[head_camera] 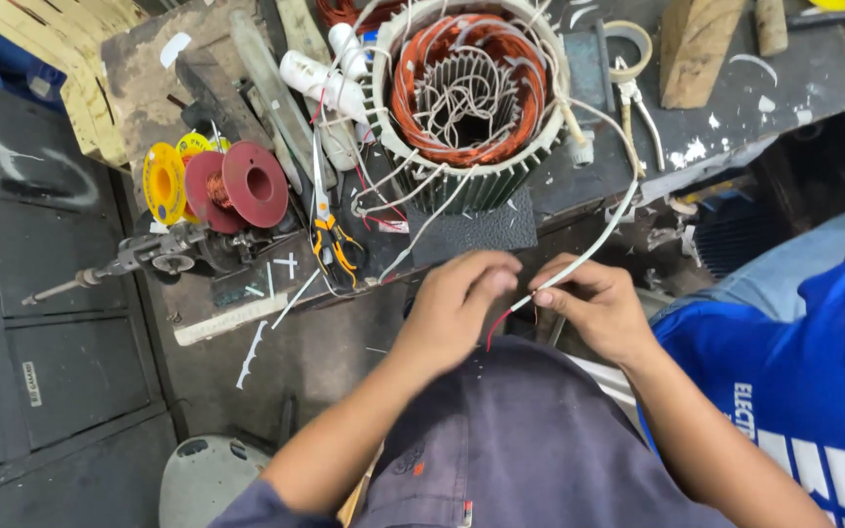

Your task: Repairing an electric motor by stripping, connecting, and organizing the stator wiring

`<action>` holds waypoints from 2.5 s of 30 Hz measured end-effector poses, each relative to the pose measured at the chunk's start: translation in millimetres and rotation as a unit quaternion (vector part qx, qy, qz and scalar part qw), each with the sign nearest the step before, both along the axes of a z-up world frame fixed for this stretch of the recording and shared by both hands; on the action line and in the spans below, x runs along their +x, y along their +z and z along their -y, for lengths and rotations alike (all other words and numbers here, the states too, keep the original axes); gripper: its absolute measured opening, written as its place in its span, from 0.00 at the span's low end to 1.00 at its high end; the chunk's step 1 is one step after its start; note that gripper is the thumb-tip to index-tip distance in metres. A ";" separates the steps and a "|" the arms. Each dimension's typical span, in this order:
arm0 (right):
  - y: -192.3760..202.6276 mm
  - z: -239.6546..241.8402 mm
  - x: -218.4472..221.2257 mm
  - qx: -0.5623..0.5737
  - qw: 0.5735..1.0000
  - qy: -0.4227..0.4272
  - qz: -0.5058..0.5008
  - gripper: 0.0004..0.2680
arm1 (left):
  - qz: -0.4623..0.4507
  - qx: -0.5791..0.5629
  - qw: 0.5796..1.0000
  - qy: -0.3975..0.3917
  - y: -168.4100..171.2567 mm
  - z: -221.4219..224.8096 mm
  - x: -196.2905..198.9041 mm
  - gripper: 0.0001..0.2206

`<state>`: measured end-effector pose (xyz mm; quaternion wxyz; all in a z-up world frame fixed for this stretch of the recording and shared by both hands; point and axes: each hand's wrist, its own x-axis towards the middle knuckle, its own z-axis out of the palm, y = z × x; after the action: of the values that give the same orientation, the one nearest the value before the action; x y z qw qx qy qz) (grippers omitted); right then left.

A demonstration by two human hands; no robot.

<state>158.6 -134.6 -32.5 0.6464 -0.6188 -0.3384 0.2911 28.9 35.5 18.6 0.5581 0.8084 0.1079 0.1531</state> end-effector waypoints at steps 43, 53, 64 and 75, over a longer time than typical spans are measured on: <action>3.3 27.1 -40.4 -0.028 0.929 -0.225 -0.292 0.03 | -0.032 -0.244 0.959 -0.141 -21.9 31.6 12.9 0.08; 36.3 59.5 -40.5 -0.091 0.895 -0.311 0.307 0.01 | -0.089 -0.293 0.942 -0.134 -8.4 23.4 8.5 0.09; 39.2 19.8 -40.4 0.062 0.833 -0.176 0.521 0.02 | -0.096 -0.359 0.919 -0.127 -12.3 27.9 10.4 0.16; 17.0 16.2 -43.9 -0.033 0.893 -0.191 0.406 0.07 | -0.073 -0.315 0.937 -0.129 -29.2 21.4 13.6 0.15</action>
<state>114.8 -150.8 -15.5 0.4750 -0.7568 -0.4371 -0.1030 42.5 14.0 -10.6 0.7897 0.6072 0.0852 -0.0213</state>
